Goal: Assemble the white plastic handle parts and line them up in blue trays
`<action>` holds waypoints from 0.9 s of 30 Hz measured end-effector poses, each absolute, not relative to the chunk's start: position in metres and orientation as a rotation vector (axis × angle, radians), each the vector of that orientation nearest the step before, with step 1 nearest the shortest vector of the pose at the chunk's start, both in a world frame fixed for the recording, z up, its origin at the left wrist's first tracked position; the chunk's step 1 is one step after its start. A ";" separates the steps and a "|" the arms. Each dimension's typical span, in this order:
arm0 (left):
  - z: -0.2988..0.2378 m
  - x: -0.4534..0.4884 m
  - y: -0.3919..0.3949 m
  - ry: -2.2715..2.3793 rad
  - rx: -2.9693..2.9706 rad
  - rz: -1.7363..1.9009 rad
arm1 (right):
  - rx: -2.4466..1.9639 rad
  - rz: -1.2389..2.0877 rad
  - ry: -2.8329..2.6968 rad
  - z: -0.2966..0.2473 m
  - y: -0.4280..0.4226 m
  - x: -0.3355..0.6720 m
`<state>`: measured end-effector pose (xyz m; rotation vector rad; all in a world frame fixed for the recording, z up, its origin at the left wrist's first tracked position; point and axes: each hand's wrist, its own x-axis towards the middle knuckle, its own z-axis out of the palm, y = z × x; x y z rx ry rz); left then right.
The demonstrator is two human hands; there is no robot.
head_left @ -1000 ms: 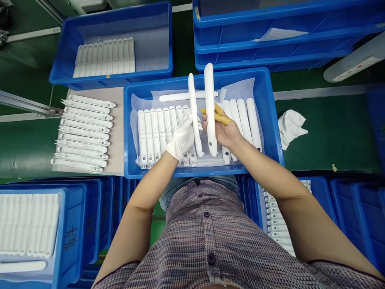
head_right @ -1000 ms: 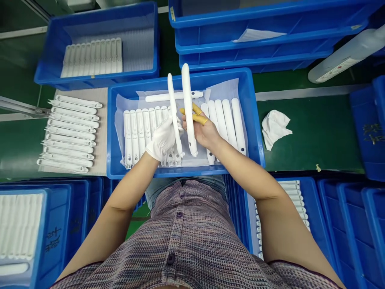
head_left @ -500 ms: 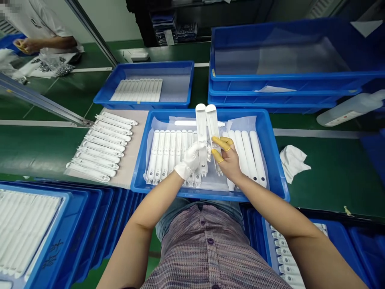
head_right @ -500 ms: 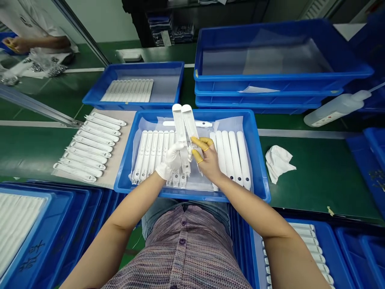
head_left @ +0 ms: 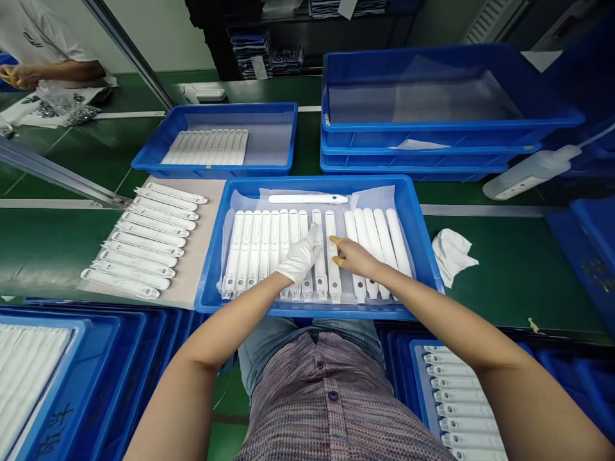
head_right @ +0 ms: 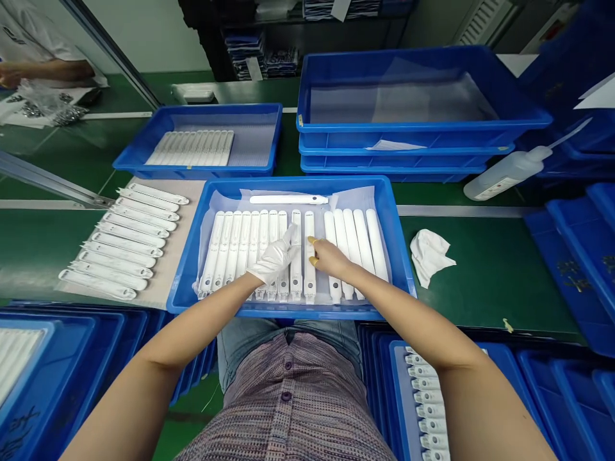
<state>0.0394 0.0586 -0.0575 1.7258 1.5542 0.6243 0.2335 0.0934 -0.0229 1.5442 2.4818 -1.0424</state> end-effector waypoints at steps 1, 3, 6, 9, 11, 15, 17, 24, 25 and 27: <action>-0.059 0.039 0.061 1.622 1.813 0.533 | 1.524 -1.024 2.492 -0.025 0.094 0.229; -0.061 0.039 0.064 1.718 1.896 0.370 | 1.482 -0.988 2.517 -0.026 0.096 0.223; -0.057 0.038 0.064 1.750 1.933 0.323 | 1.437 -0.961 2.554 -0.024 0.113 0.225; -0.052 0.040 0.060 1.714 2.165 0.360 | 1.567 -0.879 2.599 -0.020 0.145 0.239; -0.052 0.043 0.058 1.630 2.336 0.322 | 1.737 -0.772 2.603 -0.021 0.169 0.249; -0.058 0.044 0.060 1.493 2.376 0.112 | 1.886 -0.679 2.595 -0.035 0.201 0.258; -0.060 0.040 0.063 1.435 2.394 0.075 | 1.890 -0.696 2.615 -0.042 0.205 0.257; -0.055 0.027 0.072 1.378 2.322 0.065 | 1.899 -0.837 2.642 -0.032 0.215 0.261; -0.052 0.027 0.072 1.361 2.285 0.115 | 1.902 -0.853 2.654 -0.026 0.216 0.263; -0.044 0.032 0.071 1.385 2.159 0.351 | 1.910 -0.874 2.699 -0.011 0.212 0.266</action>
